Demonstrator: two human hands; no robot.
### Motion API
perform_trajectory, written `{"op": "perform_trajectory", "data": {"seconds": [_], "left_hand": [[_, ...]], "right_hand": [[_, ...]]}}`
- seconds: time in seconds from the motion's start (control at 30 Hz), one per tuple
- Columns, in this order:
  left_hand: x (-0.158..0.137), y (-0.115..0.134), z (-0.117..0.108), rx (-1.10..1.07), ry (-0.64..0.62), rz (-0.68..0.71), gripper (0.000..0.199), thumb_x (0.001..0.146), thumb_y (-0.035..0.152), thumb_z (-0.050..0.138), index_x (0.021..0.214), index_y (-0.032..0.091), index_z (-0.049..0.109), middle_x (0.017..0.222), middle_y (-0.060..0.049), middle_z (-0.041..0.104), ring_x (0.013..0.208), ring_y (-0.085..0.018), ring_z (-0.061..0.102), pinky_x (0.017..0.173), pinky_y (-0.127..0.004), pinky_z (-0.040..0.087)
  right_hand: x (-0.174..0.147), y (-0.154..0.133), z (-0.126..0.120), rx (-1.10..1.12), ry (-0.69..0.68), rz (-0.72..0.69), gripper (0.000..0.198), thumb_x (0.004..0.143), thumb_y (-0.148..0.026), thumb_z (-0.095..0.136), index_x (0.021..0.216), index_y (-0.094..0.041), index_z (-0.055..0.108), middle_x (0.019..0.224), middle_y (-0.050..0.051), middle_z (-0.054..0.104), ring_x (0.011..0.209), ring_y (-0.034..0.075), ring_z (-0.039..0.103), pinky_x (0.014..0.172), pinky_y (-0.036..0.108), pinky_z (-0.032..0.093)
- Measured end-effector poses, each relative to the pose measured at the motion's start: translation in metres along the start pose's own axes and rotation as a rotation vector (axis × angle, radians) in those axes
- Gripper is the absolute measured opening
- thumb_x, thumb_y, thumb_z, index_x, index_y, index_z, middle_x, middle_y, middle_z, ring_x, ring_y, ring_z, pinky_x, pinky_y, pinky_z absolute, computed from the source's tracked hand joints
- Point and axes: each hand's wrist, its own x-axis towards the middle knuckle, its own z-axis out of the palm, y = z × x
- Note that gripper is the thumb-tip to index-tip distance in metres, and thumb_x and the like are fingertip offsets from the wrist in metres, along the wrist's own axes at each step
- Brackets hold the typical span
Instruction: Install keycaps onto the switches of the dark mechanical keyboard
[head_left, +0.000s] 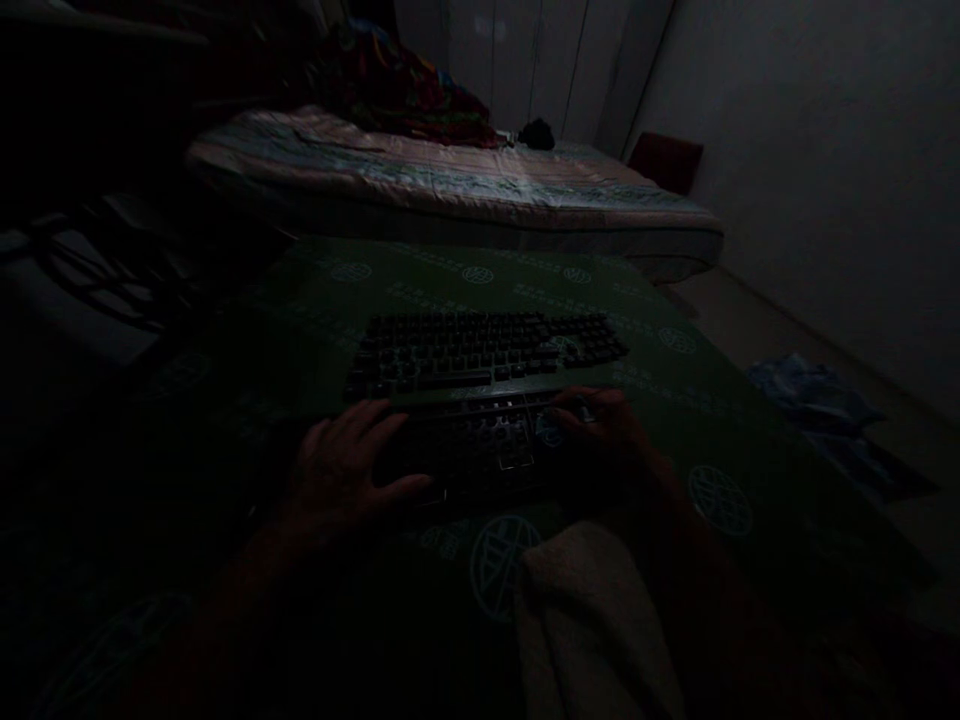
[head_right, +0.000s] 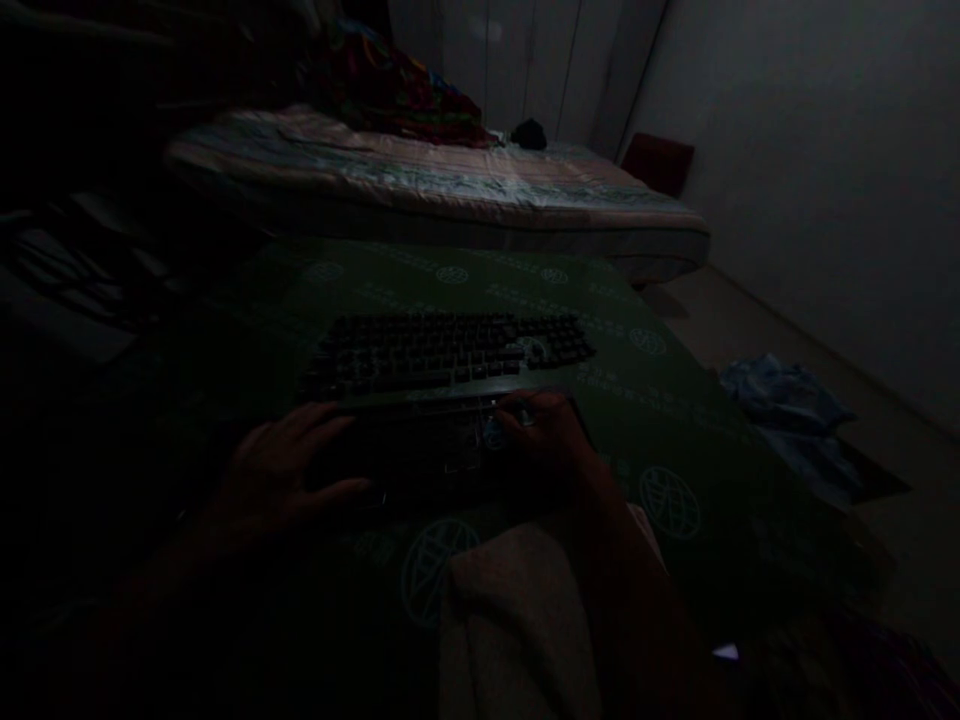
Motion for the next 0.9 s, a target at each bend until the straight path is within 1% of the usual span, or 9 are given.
{"op": "perform_trajectory", "data": {"seconds": [0.1,0.2,0.3,0.37,0.57,0.73,0.8,0.9], "left_hand": [[-0.0007,-0.0008,0.0015,0.006,0.007,-0.001,0.070,0.071,0.070,0.049,0.122,0.023,0.054,0.137,-0.014,0.050,0.127,-0.036,0.044,0.102,-0.055,0.034],[-0.0011,-0.0007,0.0018,0.005,-0.007,0.000,0.070,0.071,0.071,0.049,0.122,0.024,0.054,0.137,-0.014,0.050,0.127,-0.035,0.045,0.102,-0.055,0.034],[-0.0014,-0.0005,0.0020,0.006,-0.017,-0.004,0.071,0.070,0.071,0.050,0.123,0.023,0.054,0.137,-0.015,0.050,0.127,-0.036,0.045,0.103,-0.056,0.034],[-0.0018,-0.0006,0.0028,0.006,-0.015,-0.009,0.073,0.070,0.071,0.051,0.123,0.021,0.054,0.137,-0.017,0.049,0.128,-0.036,0.044,0.103,-0.057,0.033],[-0.0033,0.0002,0.0043,0.010,-0.013,-0.013,0.072,0.071,0.069,0.052,0.124,0.021,0.054,0.138,-0.017,0.049,0.129,-0.035,0.042,0.104,-0.056,0.032],[-0.0036,0.0024,0.0033,0.017,-0.010,-0.014,0.070,0.071,0.068,0.054,0.123,0.020,0.054,0.139,-0.016,0.048,0.129,-0.034,0.042,0.105,-0.056,0.030],[-0.0034,0.0029,0.0027,0.014,-0.021,-0.017,0.071,0.071,0.067,0.055,0.124,0.020,0.054,0.139,-0.017,0.048,0.130,-0.034,0.042,0.104,-0.056,0.031],[-0.0030,0.0034,0.0017,0.008,-0.029,-0.028,0.072,0.070,0.066,0.057,0.124,0.019,0.055,0.139,-0.017,0.048,0.130,-0.035,0.041,0.104,-0.057,0.031]], "right_hand": [[0.0016,0.0048,-0.0063,-0.013,0.070,0.067,0.015,0.069,-0.034,0.065,0.071,-0.020,0.070,0.065,0.002,0.069,0.057,0.016,0.060,0.054,0.026,0.045],[0.0020,0.0052,-0.0082,0.012,0.116,0.103,0.018,0.067,-0.036,0.066,0.070,-0.019,0.070,0.064,0.002,0.068,0.058,0.016,0.060,0.054,0.026,0.045],[0.0007,0.0027,-0.0051,0.047,0.054,0.099,0.020,0.068,-0.038,0.067,0.073,-0.019,0.071,0.069,0.003,0.070,0.063,0.017,0.062,0.057,0.028,0.047],[0.0003,0.0031,-0.0047,0.032,0.013,0.095,0.019,0.069,-0.037,0.066,0.075,-0.020,0.071,0.071,0.003,0.070,0.064,0.017,0.063,0.059,0.028,0.048],[0.0009,0.0078,-0.0093,0.000,0.073,0.140,0.019,0.068,-0.037,0.067,0.072,-0.019,0.071,0.069,0.005,0.070,0.062,0.018,0.062,0.056,0.029,0.047],[-0.0028,0.0041,-0.0048,0.024,-0.041,0.088,0.020,0.069,-0.037,0.068,0.076,-0.018,0.072,0.071,0.004,0.070,0.066,0.018,0.063,0.061,0.029,0.048],[-0.0031,0.0048,-0.0068,0.025,-0.037,0.080,0.020,0.069,-0.037,0.068,0.075,-0.018,0.072,0.072,0.004,0.071,0.068,0.018,0.064,0.063,0.028,0.049],[-0.0031,0.0044,-0.0113,0.045,0.021,0.099,0.023,0.068,-0.041,0.069,0.073,-0.019,0.071,0.072,0.003,0.071,0.067,0.018,0.064,0.061,0.028,0.050]]}}
